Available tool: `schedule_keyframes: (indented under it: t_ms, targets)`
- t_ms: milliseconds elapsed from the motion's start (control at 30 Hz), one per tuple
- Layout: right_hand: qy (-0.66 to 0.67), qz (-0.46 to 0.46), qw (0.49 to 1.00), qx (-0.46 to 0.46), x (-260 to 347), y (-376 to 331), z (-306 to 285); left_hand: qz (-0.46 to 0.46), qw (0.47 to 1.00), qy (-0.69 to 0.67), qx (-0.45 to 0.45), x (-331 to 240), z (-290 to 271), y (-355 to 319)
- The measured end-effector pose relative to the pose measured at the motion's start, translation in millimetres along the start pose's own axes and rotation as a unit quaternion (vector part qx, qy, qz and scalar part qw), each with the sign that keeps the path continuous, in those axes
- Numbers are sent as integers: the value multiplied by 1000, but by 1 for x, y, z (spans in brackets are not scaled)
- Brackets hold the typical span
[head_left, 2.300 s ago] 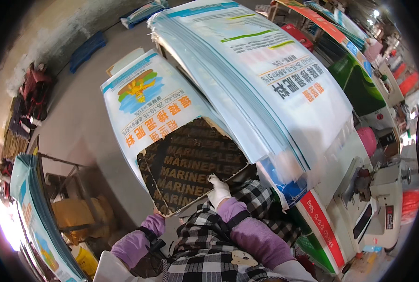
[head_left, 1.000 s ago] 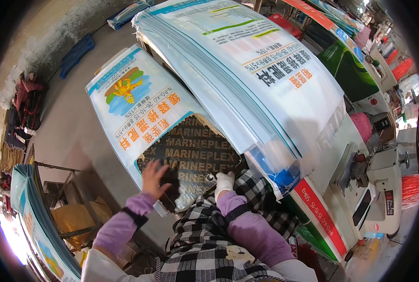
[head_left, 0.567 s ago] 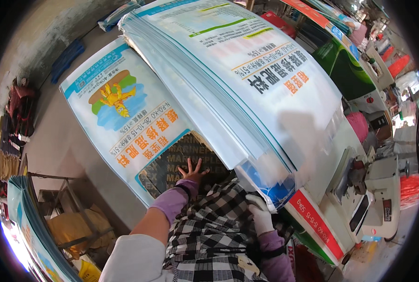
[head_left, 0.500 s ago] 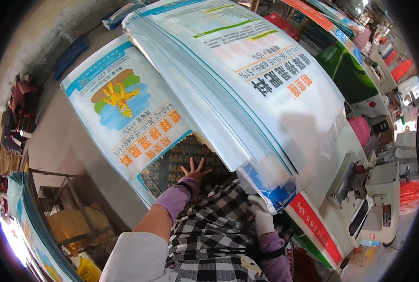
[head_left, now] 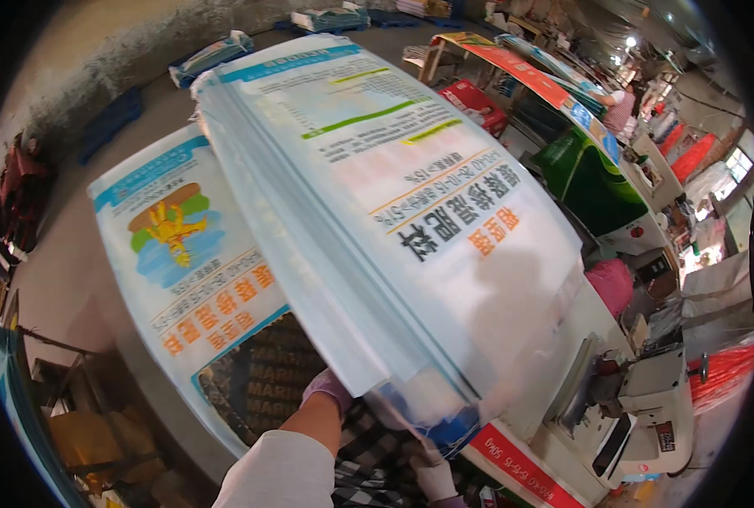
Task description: Picking up individual large industrial bags from a stack and aligning them for entry into an industrial sewing machine.
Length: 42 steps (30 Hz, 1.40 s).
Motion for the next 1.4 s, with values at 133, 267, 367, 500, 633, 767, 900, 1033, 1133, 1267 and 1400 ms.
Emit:
schedule_keyframes:
  t_ms: [133,267,367,500,633,767,900,1033,1133,1267,1400]
  targets:
    - [32,161,984,-71,1,-18,-21,40,993,-21,106,-7,2,-14]
    - [25,249,964,-85,3,-14,-30,40,981,-11,189,4,-41,-69]
    - [-128,139,982,2,-28,-16,-32,43,967,-3,250,-22,-92,-114]
    - [-141,-74,985,64,26,-44,-22,39,940,9,338,-101,-171,-194]
    - [-202,-73,972,98,2,-47,-29,337,912,-221,75,-259,-245,-180]
    - [-240,-223,930,165,51,-37,5,227,932,67,-276,-307,-201,-57]
    - [-200,-194,948,151,98,-57,-22,108,964,216,-114,-217,-181,33]
    - [-4,-257,960,-107,73,-84,-131,131,982,78,-113,-247,-185,39]
    - [109,-144,942,-281,70,-64,-174,118,984,-93,-97,-252,-198,14]
    - [168,-226,912,-299,114,1,-180,215,954,-128,-163,-282,-217,-31]
    - [503,-46,856,-115,91,69,-151,396,886,79,-228,-309,-225,-61]
Point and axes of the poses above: each hand's wrist, its own y-axis towards the middle knuckle, its own z-axis out of the palm, x = y × z, the point moved 3 cm from there along y, towards the middle knuckle, and after that the axes turned 12 degrees about y, right-handed, at the moved point
